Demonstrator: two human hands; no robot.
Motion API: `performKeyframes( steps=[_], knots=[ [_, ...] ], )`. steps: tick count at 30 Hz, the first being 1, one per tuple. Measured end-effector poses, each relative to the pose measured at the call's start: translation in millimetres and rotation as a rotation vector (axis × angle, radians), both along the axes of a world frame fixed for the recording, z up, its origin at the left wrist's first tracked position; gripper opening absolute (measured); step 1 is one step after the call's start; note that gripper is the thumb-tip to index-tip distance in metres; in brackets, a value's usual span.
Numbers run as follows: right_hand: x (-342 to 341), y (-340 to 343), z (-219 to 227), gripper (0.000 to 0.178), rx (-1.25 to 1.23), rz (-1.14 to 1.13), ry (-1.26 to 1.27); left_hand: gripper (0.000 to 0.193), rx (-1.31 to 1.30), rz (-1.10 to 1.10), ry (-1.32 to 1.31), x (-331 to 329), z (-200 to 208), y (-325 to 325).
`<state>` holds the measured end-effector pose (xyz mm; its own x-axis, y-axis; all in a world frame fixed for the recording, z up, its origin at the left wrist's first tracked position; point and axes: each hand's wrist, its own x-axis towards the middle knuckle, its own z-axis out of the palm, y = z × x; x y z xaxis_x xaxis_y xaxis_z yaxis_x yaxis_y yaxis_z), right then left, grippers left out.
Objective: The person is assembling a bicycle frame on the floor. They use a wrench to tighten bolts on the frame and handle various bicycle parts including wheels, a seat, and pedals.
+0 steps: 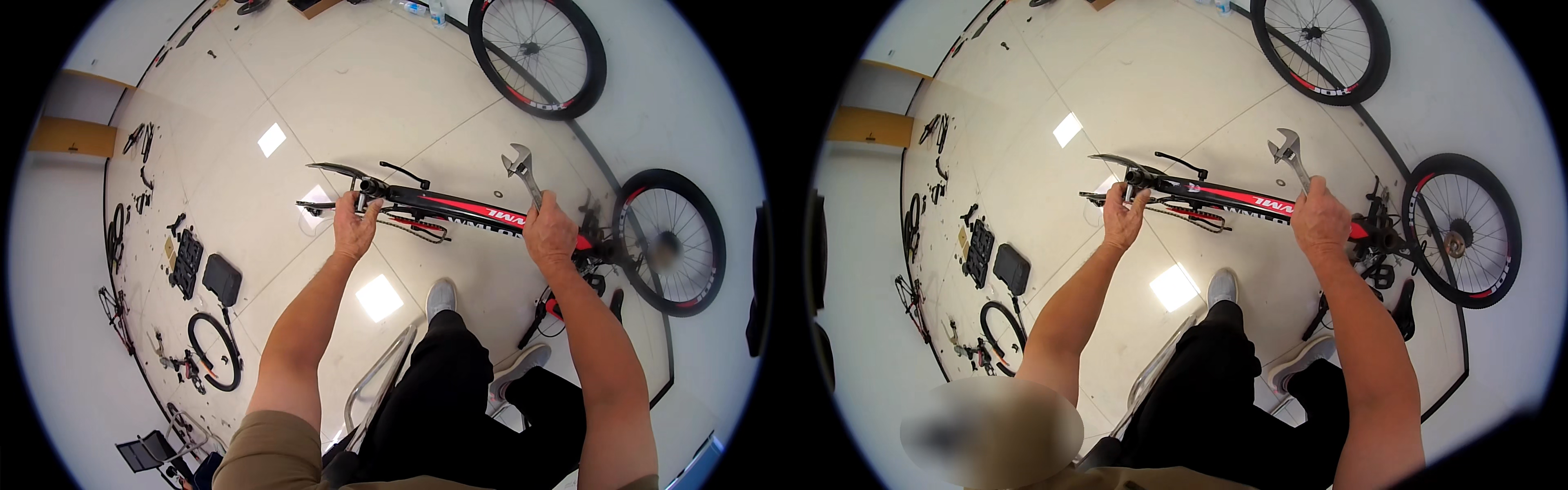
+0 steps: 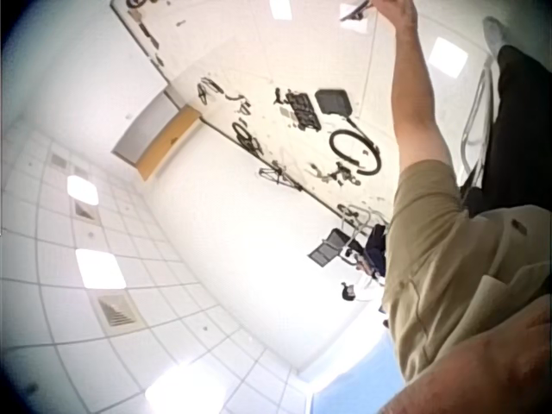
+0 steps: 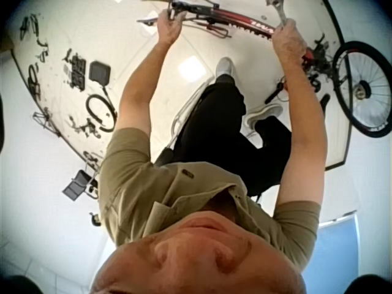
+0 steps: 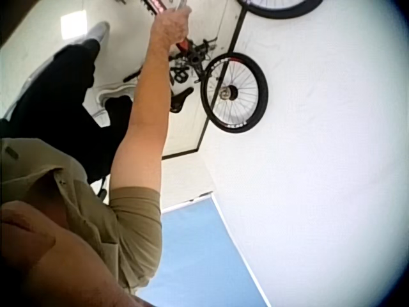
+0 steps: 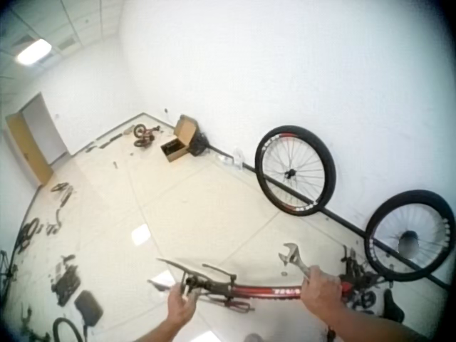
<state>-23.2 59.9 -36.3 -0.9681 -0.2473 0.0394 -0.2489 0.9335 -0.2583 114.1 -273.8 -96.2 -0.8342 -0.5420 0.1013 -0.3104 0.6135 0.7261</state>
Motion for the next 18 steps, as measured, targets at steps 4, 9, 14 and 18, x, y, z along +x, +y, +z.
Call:
performKeyframes(
  steps=[4, 9, 14, 18],
  knots=[
    [0, 1, 0, 0.023, -0.013, -0.003, 0.005, 0.058, -0.353, -0.048, 0.184, 18, 6, 7],
    [1, -2, 1, 0.022, 0.005, -0.003, -0.017, 0.058, -0.385, 0.013, 0.08, 34, 8, 5],
    [0, -1, 2, 0.021, -0.001, -0.021, -0.028, 0.045, -0.495, 0.055, 0.015, 21, 6, 7],
    [-1, -1, 0, 0.021, -0.012, -0.007, 0.004, 0.038, -0.569, 0.059, 0.057, 16, 1, 7]
  ],
)
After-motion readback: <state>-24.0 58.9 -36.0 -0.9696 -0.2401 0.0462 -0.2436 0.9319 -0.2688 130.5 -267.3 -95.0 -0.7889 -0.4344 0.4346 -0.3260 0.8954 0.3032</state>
